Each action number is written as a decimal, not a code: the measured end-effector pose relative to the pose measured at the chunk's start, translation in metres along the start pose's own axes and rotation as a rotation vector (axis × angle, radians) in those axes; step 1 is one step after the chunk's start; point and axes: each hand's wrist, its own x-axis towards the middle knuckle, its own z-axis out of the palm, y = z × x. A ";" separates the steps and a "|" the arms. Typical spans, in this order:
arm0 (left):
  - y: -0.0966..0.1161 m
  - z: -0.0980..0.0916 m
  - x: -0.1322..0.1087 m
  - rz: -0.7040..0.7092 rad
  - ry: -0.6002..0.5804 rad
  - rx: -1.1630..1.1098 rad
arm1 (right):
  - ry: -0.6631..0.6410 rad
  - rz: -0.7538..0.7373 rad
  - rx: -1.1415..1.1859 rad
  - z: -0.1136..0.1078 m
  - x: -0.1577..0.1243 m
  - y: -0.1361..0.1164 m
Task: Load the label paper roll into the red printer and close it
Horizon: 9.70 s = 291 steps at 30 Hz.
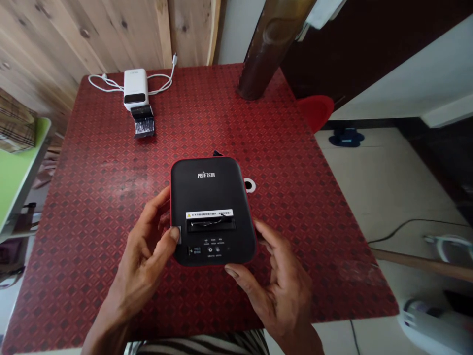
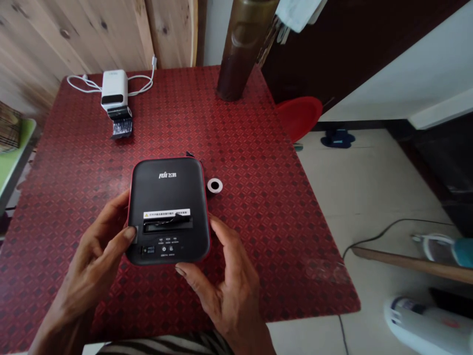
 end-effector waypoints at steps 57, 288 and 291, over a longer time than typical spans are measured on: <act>-0.015 0.000 0.005 0.011 0.056 -0.062 | -0.390 -0.444 -0.552 0.007 0.126 -0.054; -0.029 0.005 0.000 0.084 0.070 -0.152 | -0.446 -0.434 -0.525 0.029 0.127 -0.047; -0.030 0.006 0.000 0.083 0.067 -0.158 | -0.473 -0.442 -0.529 0.035 0.132 -0.050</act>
